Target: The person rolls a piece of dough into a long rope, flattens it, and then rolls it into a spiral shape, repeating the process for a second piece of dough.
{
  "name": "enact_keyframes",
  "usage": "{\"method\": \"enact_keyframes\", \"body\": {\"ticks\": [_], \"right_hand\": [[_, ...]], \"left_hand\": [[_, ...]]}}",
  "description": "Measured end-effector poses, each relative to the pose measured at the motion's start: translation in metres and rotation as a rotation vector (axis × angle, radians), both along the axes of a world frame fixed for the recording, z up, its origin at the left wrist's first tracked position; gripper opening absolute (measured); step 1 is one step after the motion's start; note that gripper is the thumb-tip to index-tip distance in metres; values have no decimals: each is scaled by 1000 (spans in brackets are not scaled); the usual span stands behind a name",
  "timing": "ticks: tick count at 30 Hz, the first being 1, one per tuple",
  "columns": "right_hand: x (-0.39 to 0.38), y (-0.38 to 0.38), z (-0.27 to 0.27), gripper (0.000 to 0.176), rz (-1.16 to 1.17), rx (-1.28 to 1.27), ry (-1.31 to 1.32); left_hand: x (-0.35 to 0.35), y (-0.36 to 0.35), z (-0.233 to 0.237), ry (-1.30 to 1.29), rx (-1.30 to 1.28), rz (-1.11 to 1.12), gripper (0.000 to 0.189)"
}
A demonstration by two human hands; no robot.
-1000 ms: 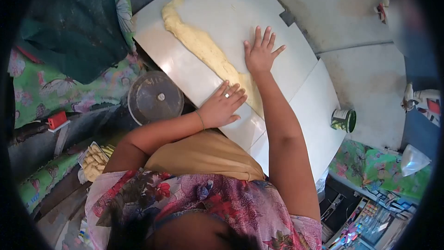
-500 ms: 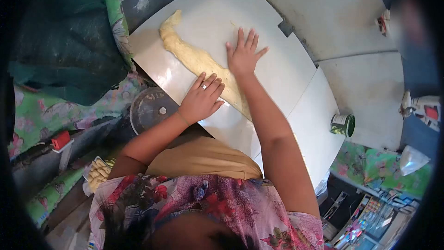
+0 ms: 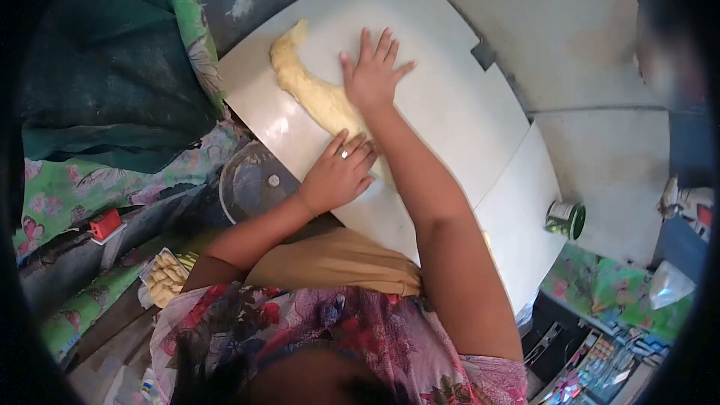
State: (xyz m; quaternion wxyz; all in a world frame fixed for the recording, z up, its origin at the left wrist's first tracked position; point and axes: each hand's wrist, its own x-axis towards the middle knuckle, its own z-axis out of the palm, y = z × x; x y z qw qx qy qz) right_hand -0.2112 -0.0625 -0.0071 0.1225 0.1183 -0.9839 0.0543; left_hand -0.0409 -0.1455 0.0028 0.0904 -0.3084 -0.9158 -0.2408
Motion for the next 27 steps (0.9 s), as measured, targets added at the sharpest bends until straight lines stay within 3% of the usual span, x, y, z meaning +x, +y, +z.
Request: {"method": "enact_keyframes", "body": {"ticks": [3,7,10,11,14,15,18,21,22,24,26,27], "right_hand": [[-31,1,3,63,-57,211,118],[0,-24,12,59,173,35,11],[-38,-16,8,59,76,148,54],[-50,-20,3,59,104,313,184],[-14,-61,37,57,280,73,-60],[-11,-57,21,57,383,-42,-38],[-48,-53,5,58,211,86,148],[-53,-70,20,59,216,529,238],[-43,-70,18,58,358,247,201],[-36,-54,12,56,341,-128,77],[-52,-56,6,57,164,-202,-16],[-53,-53,1,58,54,-258,-64]], "left_hand": [[-4,0,6,-54,-43,-21,50],[-2,1,7,-51,-40,-14,47],[-3,2,3,-23,-29,-9,48],[-4,1,2,-22,-28,-26,49],[-1,-1,3,-44,-42,-30,46],[-3,1,0,-21,9,-26,44],[-4,2,1,2,-14,-25,41],[-2,0,3,-7,21,-34,37],[-3,1,3,7,40,-31,36],[-6,-1,7,-104,-32,-43,36],[-6,0,11,-203,-178,-70,42],[-5,-2,5,-166,-114,-83,42]]}}
